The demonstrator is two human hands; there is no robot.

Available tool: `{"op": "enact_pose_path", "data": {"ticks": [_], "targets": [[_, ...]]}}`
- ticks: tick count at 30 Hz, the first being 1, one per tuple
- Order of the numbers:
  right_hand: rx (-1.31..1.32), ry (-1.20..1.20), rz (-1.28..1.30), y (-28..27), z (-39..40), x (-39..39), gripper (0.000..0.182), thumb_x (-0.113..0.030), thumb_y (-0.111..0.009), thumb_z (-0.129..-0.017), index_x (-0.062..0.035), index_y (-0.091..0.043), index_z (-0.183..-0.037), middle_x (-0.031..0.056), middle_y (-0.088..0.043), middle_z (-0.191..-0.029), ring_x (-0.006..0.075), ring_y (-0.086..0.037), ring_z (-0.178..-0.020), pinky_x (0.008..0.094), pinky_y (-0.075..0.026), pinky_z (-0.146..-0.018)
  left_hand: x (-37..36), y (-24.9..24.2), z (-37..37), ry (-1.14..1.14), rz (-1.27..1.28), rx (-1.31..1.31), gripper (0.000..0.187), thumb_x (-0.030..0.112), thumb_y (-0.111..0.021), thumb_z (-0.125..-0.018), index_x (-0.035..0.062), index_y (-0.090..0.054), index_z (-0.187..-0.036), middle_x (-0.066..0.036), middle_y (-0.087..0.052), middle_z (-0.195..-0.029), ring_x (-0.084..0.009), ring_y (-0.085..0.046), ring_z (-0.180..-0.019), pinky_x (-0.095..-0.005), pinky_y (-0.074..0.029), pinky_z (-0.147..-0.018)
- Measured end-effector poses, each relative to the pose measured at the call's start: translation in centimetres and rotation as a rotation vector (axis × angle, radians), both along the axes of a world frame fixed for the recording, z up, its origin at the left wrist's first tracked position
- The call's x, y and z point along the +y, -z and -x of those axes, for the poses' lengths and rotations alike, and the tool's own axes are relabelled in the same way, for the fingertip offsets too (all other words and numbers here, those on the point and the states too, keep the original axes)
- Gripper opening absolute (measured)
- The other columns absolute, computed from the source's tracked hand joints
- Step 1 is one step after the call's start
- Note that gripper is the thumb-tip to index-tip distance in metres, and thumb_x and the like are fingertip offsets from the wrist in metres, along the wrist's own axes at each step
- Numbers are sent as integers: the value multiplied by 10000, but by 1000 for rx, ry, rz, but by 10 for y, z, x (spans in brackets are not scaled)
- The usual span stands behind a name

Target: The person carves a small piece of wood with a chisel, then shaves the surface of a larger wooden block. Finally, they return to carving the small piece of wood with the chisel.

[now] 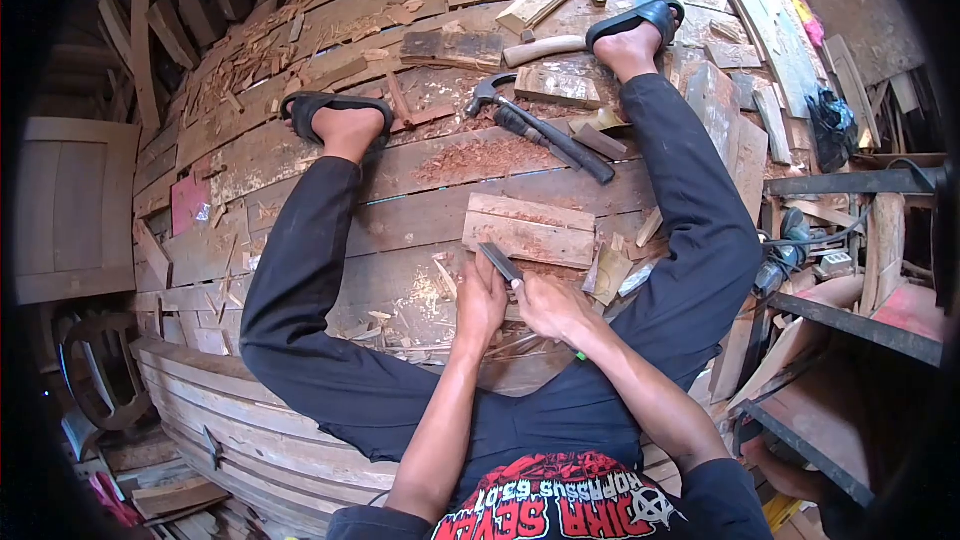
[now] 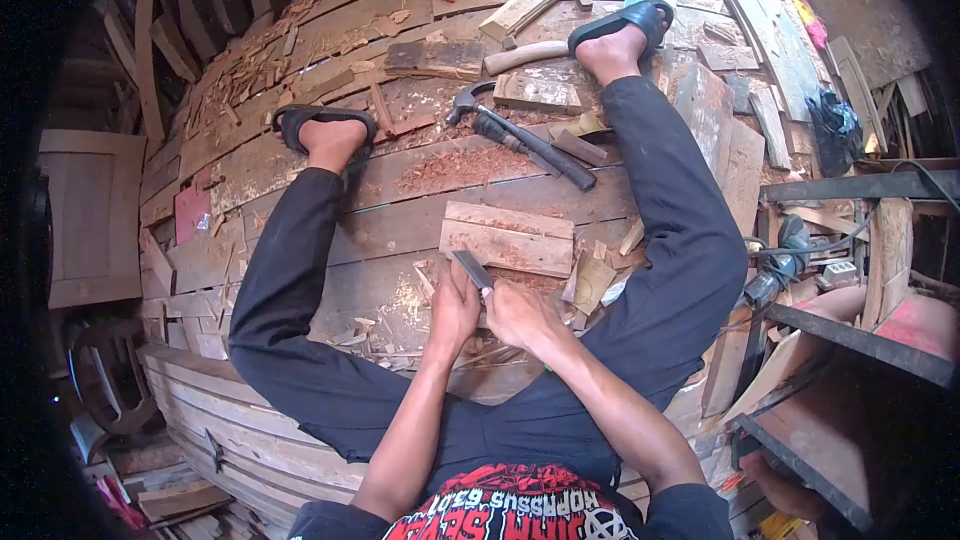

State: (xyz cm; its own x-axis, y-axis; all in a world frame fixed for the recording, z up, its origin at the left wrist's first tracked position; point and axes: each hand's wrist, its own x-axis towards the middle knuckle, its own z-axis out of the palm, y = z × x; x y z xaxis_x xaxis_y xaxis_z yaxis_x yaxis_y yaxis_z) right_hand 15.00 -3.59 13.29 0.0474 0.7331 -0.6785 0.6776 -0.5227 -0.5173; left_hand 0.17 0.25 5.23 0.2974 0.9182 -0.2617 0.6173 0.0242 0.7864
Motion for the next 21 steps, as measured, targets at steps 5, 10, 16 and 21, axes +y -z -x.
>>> {"op": "enact_pose_path", "data": {"ticks": [5,10,16,21], "targets": [[-91,3,-29,-6,12,4,416,-265,-449,-1059,84,-674,-1051,332,-717,-993,492,-713,-979,566,-559,-862,0,-2,-3,2,-28,1,471,99,-548,-1003,-40,-428,-1437,-367,-668,-1043,-545,-662,-953,-585,-509,-754],[-135,16,-63,-3,31,12,407,-236,-468,-1045,95,-681,-942,339,-711,-865,485,-731,-887,552,-580,-802,-2,12,3,-26,81,63,513,110,-564,-989,-36,-371,-1441,-348,-671,-829,-554,-670,-809,-603,-507,-678],[-241,-28,-191,10,41,3,386,-241,-503,-1040,79,-683,-920,319,-710,-801,448,-747,-794,520,-595,-733,-14,77,8,-230,266,-147,362,95,-582,-977,-97,-452,-1254,-333,-681,-834,-486,-710,-808,-544,-517,-679],[-217,-54,-111,8,35,10,391,-265,-495,-1060,76,-663,-970,251,-742,-837,417,-765,-820,475,-619,-751,-8,49,3,-212,265,-139,336,150,-607,-986,-103,-460,-1152,-301,-674,-790,-430,-718,-756,-503,-516,-653]]}}
